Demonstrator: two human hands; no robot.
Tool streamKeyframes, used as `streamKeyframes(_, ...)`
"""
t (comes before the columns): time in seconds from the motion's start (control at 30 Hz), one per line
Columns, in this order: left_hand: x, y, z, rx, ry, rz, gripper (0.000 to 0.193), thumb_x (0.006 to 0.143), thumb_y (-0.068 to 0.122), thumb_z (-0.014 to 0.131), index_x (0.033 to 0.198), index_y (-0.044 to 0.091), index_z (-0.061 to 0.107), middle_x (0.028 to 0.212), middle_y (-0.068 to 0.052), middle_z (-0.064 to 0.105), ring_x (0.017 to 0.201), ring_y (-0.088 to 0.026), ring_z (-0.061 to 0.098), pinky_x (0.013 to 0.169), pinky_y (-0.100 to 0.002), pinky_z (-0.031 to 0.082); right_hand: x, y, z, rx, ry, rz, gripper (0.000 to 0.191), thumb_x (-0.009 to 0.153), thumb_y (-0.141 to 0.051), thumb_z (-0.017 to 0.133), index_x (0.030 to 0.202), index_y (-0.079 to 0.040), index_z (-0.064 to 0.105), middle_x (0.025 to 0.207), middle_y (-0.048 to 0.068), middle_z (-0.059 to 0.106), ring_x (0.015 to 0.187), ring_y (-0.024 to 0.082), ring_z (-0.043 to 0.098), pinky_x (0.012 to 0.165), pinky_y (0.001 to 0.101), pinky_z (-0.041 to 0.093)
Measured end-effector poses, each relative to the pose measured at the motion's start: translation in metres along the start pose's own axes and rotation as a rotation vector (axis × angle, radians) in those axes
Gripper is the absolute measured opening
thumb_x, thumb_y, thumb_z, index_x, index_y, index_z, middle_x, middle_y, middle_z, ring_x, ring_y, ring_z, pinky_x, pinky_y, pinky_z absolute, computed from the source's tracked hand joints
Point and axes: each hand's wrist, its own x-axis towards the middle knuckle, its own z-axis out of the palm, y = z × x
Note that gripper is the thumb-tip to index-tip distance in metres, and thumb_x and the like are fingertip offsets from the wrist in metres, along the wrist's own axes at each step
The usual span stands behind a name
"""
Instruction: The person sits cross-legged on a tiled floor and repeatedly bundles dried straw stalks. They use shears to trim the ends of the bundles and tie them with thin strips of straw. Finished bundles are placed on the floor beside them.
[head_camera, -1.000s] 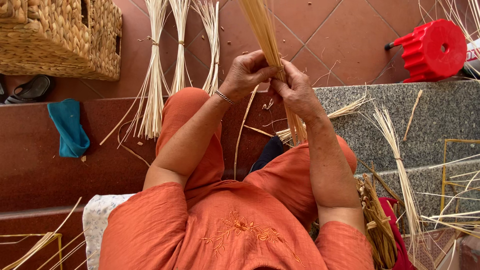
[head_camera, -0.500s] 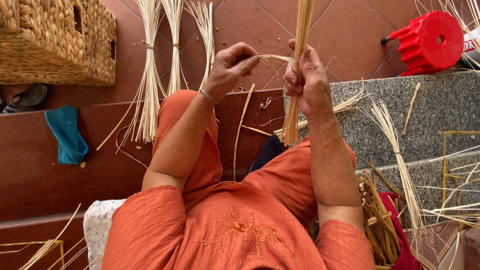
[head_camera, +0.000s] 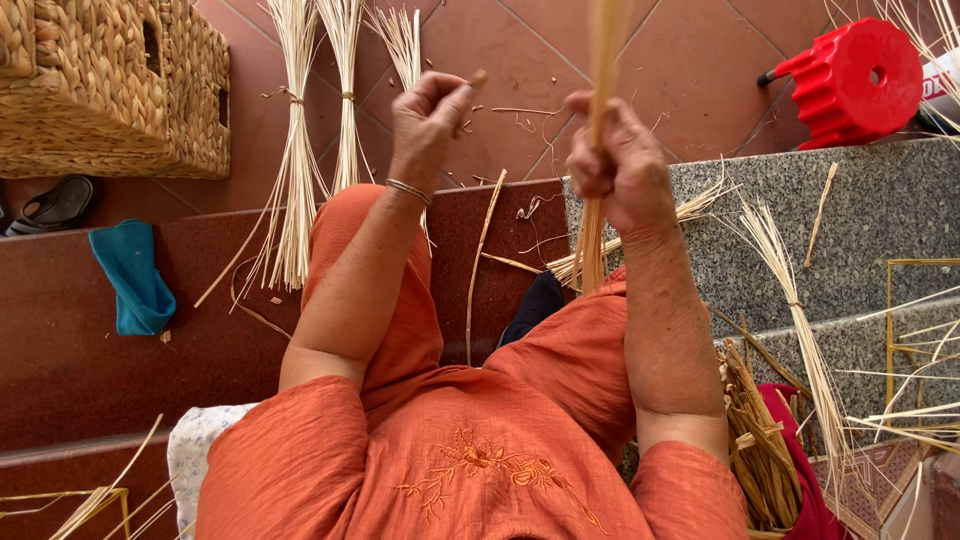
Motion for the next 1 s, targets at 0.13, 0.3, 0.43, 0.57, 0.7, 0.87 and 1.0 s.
streamKeyframes(0.13,-0.021,-0.008,0.022,-0.103,-0.257,0.171,0.011,0.100,0.009,0.069,0.111,0.007,0.073,0.094,-0.002,0.073,0.078,-0.005,0.065,0.064,-0.021,0.059,-0.002,0.008,0.016,-0.003,-0.151,0.180,0.047,0.116,-0.034,0.041,0.155,-0.008,0.045,0.071,-0.002,0.049,0.053,0.004,0.036,0.045,0.0201,0.032)
streamKeyframes(0.3,-0.033,-0.004,0.030,-0.172,-0.450,0.170,0.021,0.104,0.006,0.069,0.125,0.003,0.072,0.111,-0.003,0.073,0.091,-0.005,0.065,0.076,-0.020,0.058,0.000,0.011,0.019,0.154,-0.100,0.211,0.049,0.114,-0.028,0.047,0.159,-0.010,0.039,0.073,0.000,0.052,0.053,0.004,0.038,0.045,0.0177,0.033)
streamKeyframes(0.43,-0.033,0.002,0.027,-0.054,-0.404,0.145,0.018,0.102,0.008,0.071,0.118,0.002,0.073,0.097,-0.002,0.072,0.077,-0.003,0.063,0.064,-0.019,0.054,0.002,0.015,0.014,0.060,0.004,0.081,0.045,0.113,-0.022,0.050,0.157,-0.011,0.045,0.078,0.005,0.064,0.052,0.005,0.043,0.045,0.0178,0.037)
streamKeyframes(0.57,-0.035,0.004,0.025,-0.005,-0.370,0.085,0.015,0.102,0.011,0.071,0.113,0.000,0.072,0.085,0.000,0.071,0.069,-0.003,0.060,0.058,-0.019,0.051,0.003,0.031,0.011,-0.141,0.124,-0.051,0.040,0.114,-0.014,0.053,0.154,-0.014,0.054,0.086,0.006,0.071,0.057,0.005,0.050,0.048,0.0175,0.042)
streamKeyframes(0.7,-0.035,0.007,0.026,-0.125,-0.402,0.024,0.018,0.105,0.016,0.069,0.111,-0.001,0.069,0.084,-0.002,0.069,0.071,-0.006,0.064,0.061,-0.022,0.056,0.010,0.045,0.009,-0.566,0.213,-0.348,0.043,0.115,-0.008,0.059,0.155,-0.023,0.053,0.092,0.002,0.069,0.068,0.004,0.055,0.056,0.0188,0.048)
streamKeyframes(0.87,-0.037,0.012,0.034,-0.403,-0.446,-0.171,0.026,0.103,0.026,0.064,0.109,0.001,0.068,0.092,-0.009,0.076,0.082,-0.014,0.075,0.078,-0.031,0.066,0.009,0.047,0.022,-1.440,0.364,-0.623,0.052,0.107,-0.005,0.066,0.153,-0.029,0.055,0.083,-0.001,0.060,0.067,0.007,0.057,0.057,0.0236,0.054)
streamKeyframes(1.0,-0.036,0.013,0.035,-0.521,-0.403,-0.325,0.031,0.103,0.030,0.061,0.108,0.000,0.069,0.091,-0.010,0.074,0.079,-0.016,0.074,0.077,-0.034,0.067,0.005,0.038,0.037,-1.713,0.389,-0.799,0.050,0.103,-0.012,0.071,0.150,-0.025,0.057,0.084,-0.001,0.054,0.072,0.013,0.058,0.056,0.0291,0.052)
